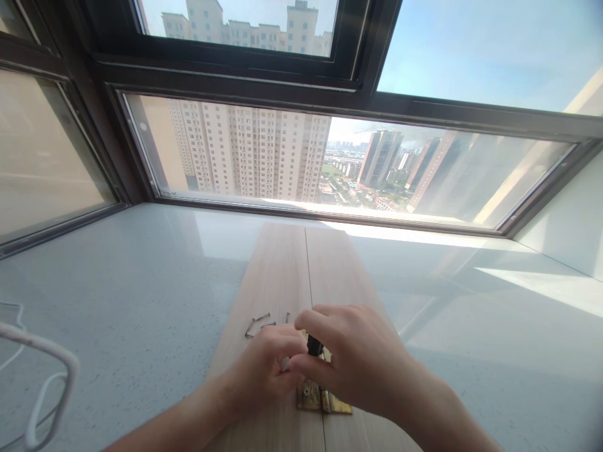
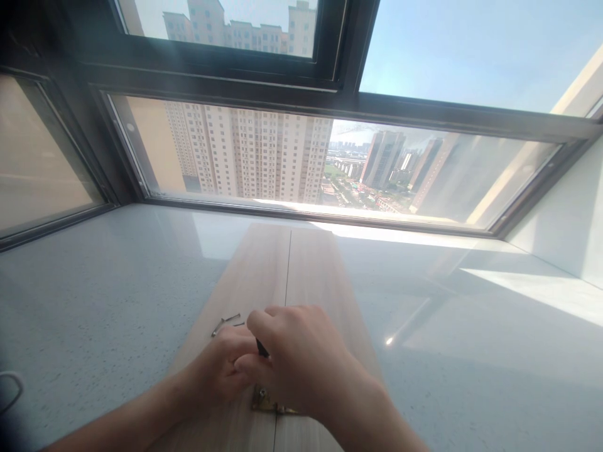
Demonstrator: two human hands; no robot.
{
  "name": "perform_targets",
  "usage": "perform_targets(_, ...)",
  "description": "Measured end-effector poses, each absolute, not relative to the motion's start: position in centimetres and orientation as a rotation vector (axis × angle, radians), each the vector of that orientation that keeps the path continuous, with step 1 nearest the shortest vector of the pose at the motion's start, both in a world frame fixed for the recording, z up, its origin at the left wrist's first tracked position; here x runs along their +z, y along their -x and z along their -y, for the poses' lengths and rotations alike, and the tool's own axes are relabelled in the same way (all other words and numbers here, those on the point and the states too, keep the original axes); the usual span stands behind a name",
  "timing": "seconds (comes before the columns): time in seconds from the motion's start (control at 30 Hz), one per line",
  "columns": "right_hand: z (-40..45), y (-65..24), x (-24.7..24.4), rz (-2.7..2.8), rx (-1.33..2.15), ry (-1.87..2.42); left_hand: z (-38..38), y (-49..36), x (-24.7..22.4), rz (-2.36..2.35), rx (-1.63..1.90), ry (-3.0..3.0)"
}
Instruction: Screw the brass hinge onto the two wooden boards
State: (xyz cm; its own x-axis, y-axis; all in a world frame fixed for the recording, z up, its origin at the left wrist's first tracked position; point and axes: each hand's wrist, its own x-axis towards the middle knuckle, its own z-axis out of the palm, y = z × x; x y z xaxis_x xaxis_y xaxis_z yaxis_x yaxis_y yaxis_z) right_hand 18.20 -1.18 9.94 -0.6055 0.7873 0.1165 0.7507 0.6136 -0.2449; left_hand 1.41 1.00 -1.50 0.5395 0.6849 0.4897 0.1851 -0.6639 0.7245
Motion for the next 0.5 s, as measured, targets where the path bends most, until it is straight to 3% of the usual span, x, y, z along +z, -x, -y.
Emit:
perform_targets(0.2, 1.5, -18.6, 10.3, 2.637, 0.408, 1.122, -0.9, -1.5, -1.1, -0.646, 1.095, -2.19)
perform_targets(0.5, 1.4, -18.2, 9.6, 2.669, 0.234, 1.218, -0.8, -1.5, -1.1, -0.616, 1.069, -2.213)
